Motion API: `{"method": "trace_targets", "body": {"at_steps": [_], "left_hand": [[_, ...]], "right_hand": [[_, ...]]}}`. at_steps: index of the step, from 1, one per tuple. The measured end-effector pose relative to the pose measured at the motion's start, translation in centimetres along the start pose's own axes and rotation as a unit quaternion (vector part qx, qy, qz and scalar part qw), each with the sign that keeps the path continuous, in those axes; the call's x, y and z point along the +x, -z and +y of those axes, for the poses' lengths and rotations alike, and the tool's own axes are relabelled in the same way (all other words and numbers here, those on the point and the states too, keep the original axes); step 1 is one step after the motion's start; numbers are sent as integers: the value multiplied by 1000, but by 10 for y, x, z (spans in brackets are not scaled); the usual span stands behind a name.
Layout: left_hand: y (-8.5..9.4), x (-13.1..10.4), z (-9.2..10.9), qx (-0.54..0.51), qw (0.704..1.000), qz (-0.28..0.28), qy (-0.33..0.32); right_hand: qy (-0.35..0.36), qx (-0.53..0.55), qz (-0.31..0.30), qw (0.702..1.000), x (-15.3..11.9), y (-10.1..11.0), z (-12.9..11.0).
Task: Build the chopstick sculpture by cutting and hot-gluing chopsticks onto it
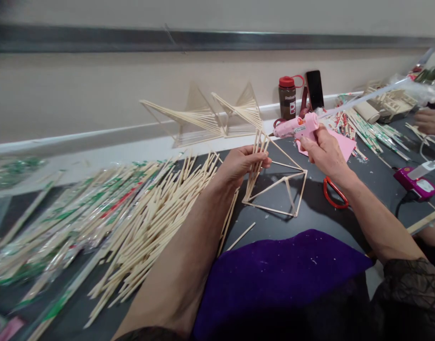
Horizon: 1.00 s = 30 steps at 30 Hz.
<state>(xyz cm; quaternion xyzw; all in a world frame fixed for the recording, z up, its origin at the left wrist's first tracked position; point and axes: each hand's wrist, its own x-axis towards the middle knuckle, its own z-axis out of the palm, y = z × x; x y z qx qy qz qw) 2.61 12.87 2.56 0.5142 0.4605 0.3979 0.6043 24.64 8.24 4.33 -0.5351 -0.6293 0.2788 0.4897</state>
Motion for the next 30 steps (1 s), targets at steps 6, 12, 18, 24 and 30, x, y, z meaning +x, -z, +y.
{"method": "trace_targets", "body": {"at_steps": [6, 12, 18, 24, 30], "left_hand": [[-1, 2, -1, 0, 1000, -6, 2], [-2, 3, -3, -11, 1000, -5, 9], [-3, 2, -1, -10, 1000, -2, 6], [-3, 1, 0, -4, 1000, 2, 12], [-3, 0, 0, -1, 1000, 4, 12]], "right_hand": [[45, -100, 27, 994, -1, -1, -3], [43, -138, 31, 989, -1, 1, -6], [50, -175, 43, 982, -1, 0, -4], [67, -177, 40, 981, -1, -1, -3], [67, -188, 44, 979, -2, -1, -6]]}}
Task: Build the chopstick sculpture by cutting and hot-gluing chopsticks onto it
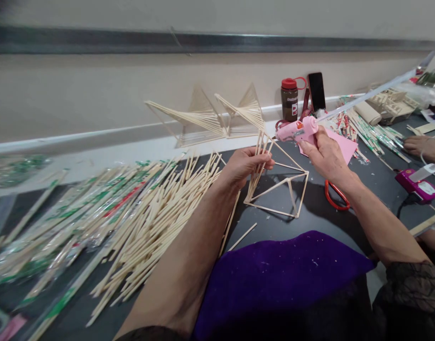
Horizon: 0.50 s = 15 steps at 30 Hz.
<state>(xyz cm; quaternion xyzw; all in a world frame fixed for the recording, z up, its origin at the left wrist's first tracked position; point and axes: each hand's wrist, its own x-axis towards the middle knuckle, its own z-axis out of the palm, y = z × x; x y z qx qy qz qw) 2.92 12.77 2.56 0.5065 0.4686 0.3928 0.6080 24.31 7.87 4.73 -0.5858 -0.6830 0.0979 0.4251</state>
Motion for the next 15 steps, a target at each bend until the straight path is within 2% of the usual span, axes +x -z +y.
{"method": "trace_targets", "body": {"at_steps": [15], "left_hand": [[3, 6, -7, -10, 1000, -17, -10]], "right_hand": [[7, -29, 5, 1000, -4, 1, 0]]}}
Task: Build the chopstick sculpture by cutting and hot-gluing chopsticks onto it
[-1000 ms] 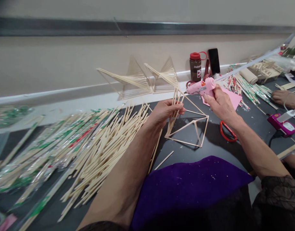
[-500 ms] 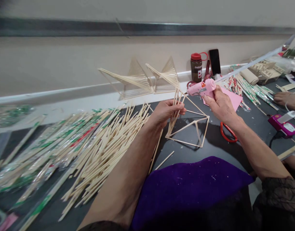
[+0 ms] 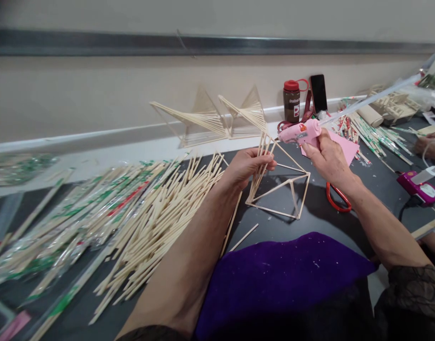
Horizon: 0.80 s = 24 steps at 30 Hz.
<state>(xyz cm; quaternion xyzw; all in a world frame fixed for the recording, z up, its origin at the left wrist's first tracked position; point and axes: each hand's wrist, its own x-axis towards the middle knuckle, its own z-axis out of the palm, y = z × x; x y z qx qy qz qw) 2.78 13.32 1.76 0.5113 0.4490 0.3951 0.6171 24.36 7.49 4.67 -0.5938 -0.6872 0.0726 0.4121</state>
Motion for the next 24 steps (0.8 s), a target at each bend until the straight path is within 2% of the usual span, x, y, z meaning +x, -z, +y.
{"method": "trace_targets", "body": {"at_steps": [9, 19, 24], "left_hand": [[-1, -2, 3, -3, 1000, 7, -4], [-2, -3, 3, -3, 1000, 5, 2], [-2, -2, 1, -15, 1000, 5, 0]], "right_hand": [[10, 21, 16, 1000, -2, -2, 0], [-3, 18, 5, 1000, -1, -2, -1], [-42, 101, -34, 993, 4, -3, 0]]}}
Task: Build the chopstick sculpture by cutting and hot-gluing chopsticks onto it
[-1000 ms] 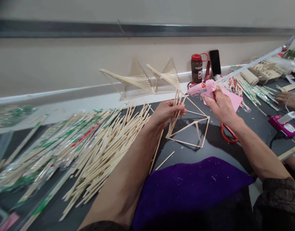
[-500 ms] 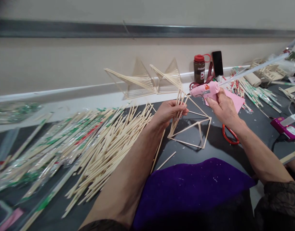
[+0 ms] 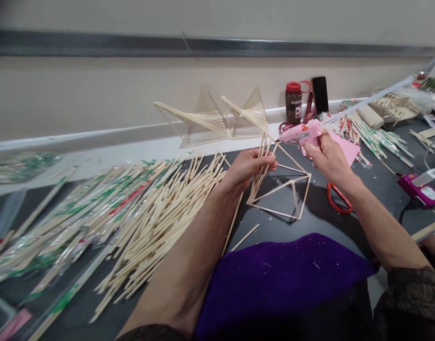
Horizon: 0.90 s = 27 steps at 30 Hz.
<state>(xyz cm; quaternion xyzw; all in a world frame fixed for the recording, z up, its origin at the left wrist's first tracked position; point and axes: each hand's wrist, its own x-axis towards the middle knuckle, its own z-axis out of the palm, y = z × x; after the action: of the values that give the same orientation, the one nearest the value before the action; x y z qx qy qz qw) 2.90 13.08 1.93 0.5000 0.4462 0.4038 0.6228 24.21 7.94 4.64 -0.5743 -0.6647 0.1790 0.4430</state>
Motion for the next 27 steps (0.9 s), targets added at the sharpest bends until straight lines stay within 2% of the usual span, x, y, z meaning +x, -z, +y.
{"method": "trace_targets", "body": {"at_steps": [5, 9, 13, 18, 23, 27], "left_hand": [[0, 0, 2, 11, 1000, -1, 1], [1, 0, 4, 16, 1000, 10, 12], [2, 1, 3, 27, 999, 13, 16], [2, 3, 2, 44, 999, 14, 9], [2, 2, 3, 45, 999, 15, 14], [2, 2, 3, 32, 999, 10, 13]], "right_hand": [[-46, 163, -35, 985, 2, 2, 0], [-98, 287, -47, 952, 3, 9, -2], [-95, 365, -72, 923, 4, 18, -1], [-73, 387, -102, 913, 0, 21, 5], [-85, 386, -77, 915, -5, 19, 8], [-70, 350, -68, 932, -6, 17, 10]]}}
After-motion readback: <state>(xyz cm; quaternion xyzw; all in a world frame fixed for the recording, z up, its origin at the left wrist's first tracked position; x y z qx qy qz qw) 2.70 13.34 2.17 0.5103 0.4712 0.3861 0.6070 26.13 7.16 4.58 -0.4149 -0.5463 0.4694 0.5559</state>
